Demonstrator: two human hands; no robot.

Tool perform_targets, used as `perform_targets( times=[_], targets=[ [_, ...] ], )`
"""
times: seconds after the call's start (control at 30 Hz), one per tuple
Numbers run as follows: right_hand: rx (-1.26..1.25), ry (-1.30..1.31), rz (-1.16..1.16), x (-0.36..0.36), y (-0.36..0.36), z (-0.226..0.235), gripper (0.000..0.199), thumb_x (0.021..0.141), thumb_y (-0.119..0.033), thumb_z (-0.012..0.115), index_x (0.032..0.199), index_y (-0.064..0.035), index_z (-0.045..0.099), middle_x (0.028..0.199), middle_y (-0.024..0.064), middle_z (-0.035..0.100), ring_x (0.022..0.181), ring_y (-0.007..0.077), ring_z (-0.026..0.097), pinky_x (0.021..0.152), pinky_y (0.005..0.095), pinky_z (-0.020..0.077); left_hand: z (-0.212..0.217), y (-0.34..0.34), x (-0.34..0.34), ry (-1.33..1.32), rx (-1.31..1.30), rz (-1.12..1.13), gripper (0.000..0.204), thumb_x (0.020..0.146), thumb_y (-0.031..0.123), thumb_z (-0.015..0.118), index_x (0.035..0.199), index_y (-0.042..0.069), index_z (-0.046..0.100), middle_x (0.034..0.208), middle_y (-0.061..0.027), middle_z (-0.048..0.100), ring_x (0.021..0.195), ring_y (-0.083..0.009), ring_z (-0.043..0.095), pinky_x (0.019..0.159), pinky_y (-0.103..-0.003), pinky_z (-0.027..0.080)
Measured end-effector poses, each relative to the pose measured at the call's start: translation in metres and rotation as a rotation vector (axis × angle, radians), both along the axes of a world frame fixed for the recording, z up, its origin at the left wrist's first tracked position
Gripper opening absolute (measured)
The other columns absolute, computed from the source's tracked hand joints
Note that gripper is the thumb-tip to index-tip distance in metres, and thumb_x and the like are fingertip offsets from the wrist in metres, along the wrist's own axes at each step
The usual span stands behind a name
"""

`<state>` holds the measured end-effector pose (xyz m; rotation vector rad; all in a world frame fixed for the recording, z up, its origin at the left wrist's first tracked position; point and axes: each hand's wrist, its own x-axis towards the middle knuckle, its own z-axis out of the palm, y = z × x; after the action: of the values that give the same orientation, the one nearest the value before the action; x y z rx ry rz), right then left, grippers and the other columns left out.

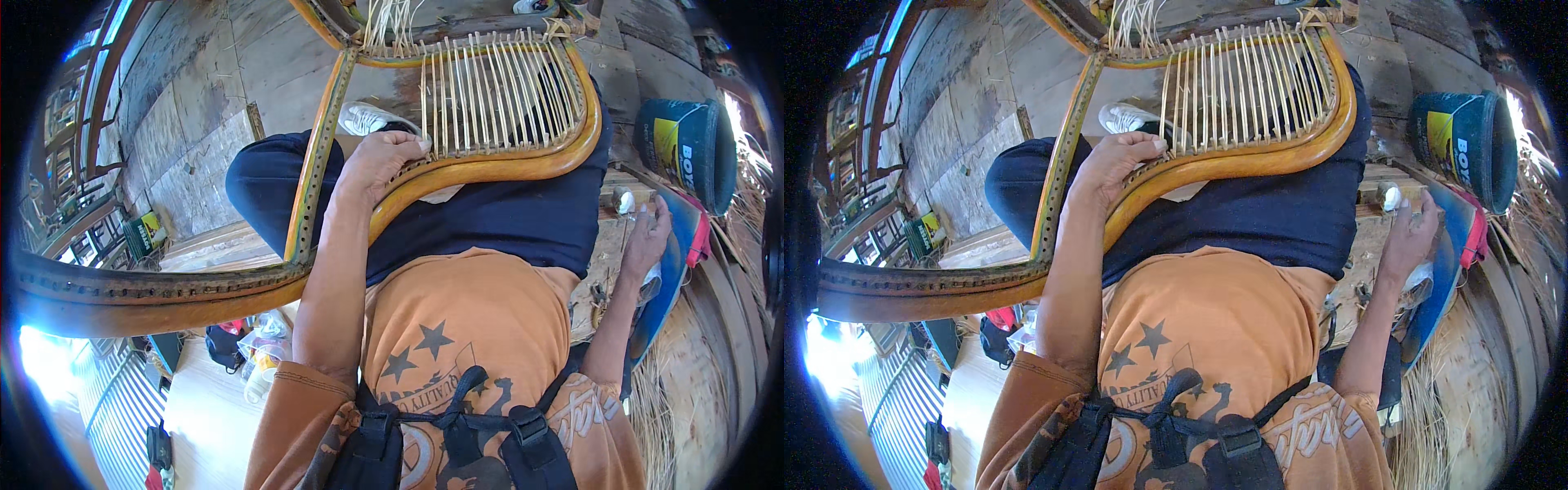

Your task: Weaving rattan strips into the seat frame of a wooden chair.

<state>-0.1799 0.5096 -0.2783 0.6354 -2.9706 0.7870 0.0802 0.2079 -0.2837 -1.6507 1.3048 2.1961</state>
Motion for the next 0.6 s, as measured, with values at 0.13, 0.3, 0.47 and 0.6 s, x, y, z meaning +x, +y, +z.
perform_targets(
  times=[0.13, 0.3, 0.47, 0.6],
  targets=[
    [-0.07, -0.089, 0.005, 0.005, -0.014, 0.003, 0.033, 0.087, -0.013, 0.053, 0.116, 0.0029, 0.051, 0.115, 0.0147, 0.054, 0.108, 0.0223, 0.05, 0.094, 0.0304, 0.036, -0.001, -0.003, 0.002, 0.01, 0.069, 0.054, 0.013, 0.077, 0.011, 0.066, 0.083, 0.0, 0.063, 0.075, -0.0026, 0.061, 0.067, -0.0097, 0.053, 0.065, -0.022, 0.043],
    [-0.067, -0.131, 0.073, 0.014, -0.033, 0.008, 0.033, 0.088, -0.015, 0.052, 0.116, 0.0031, 0.051, 0.112, 0.0138, 0.055, 0.105, 0.0203, 0.051, 0.092, 0.0295, 0.0379, -0.013, -0.002, 0.01, 0.016, 0.01, -0.007, 0.013, 0.078, 0.011, 0.065, 0.086, 0.001, 0.062, 0.077, -0.0021, 0.061, 0.069, -0.0095, 0.054, 0.067, -0.022, 0.044],
    [-0.124, -0.24, 0.053, 0.023, -0.046, 0.014, 0.029, 0.087, -0.012, 0.052, 0.113, 0.0016, 0.053, 0.112, 0.0141, 0.056, 0.107, 0.0227, 0.051, 0.094, 0.0305, 0.036, -0.01, 0.0, 0.01, 0.061, 0.039, -0.006, 0.014, 0.079, 0.012, 0.064, 0.085, 0.0, 0.063, 0.077, -0.0018, 0.06, 0.069, -0.0087, 0.053, 0.067, -0.022, 0.042],
    [-0.07, -0.302, 0.073, 0.037, -0.065, 0.025, 0.025, 0.087, -0.009, 0.051, 0.11, -0.0007, 0.055, 0.109, 0.0116, 0.058, 0.104, 0.0211, 0.053, 0.091, 0.0299, 0.0385, -0.012, 0.0, 0.012, 0.061, -0.026, -0.06, 0.015, 0.079, 0.013, 0.063, 0.084, -0.001, 0.063, 0.076, -0.0013, 0.059, 0.067, -0.0084, 0.051, 0.064, -0.022, 0.042]
  ],
)
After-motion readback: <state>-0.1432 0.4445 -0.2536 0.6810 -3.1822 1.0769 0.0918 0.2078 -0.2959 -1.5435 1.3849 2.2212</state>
